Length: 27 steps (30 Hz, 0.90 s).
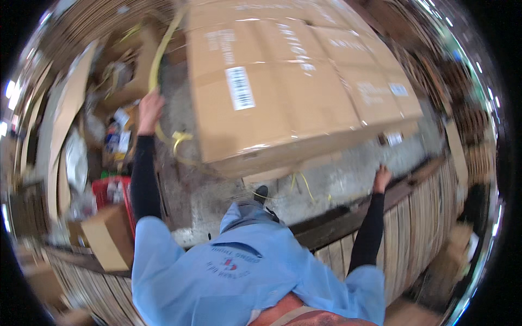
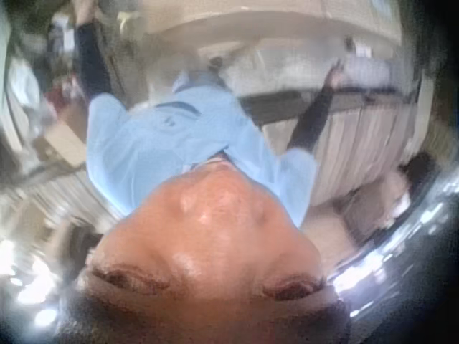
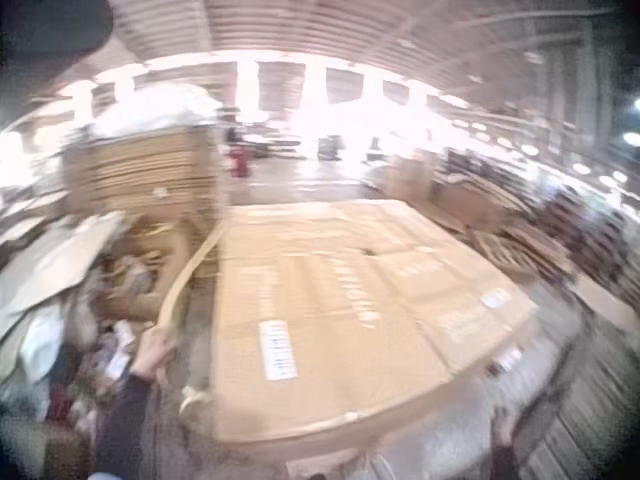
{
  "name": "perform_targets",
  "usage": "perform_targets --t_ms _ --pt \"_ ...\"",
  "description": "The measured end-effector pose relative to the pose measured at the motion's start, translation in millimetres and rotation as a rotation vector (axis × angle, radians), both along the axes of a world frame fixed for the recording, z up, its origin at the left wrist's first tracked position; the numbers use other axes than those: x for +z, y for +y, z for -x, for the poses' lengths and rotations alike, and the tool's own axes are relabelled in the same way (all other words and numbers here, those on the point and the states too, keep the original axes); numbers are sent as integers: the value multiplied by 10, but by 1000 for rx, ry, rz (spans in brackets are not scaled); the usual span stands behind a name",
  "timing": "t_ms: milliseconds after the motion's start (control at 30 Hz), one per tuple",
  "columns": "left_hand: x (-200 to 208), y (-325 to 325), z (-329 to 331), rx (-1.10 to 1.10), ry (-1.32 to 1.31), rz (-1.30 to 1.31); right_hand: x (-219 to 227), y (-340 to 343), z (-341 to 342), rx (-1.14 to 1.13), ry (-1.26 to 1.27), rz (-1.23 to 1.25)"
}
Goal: The person assembles and seals cardboard boxes using a handheld tape dispenser, then stacks them on a wooden pallet. The person also wraps the stacked boxes with yellow strapping bands and ties them off.
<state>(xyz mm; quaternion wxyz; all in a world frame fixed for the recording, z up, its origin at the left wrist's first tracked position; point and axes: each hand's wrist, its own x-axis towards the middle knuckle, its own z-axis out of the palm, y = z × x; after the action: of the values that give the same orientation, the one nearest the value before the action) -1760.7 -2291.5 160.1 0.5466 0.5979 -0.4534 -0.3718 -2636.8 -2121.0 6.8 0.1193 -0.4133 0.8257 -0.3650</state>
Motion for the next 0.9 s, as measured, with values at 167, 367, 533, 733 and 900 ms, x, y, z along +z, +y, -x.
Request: perform_targets --t_ms 167,367,533,733,900 --pt "572 99 60 -81 -165 -60 -42 874 -1350 -130 -496 194" --pt "381 69 -377 -150 -643 -21 190 1858 -2281 -205 -557 224" --pt "32 331 -302 -222 -524 -65 421 2136 -3171 -116 -642 230" --pt "56 864 313 -449 -372 2 688 1610 -4477 109 -571 131" --pt "-283 1487 753 -637 -453 -89 973 796 -5610 233 -475 264"
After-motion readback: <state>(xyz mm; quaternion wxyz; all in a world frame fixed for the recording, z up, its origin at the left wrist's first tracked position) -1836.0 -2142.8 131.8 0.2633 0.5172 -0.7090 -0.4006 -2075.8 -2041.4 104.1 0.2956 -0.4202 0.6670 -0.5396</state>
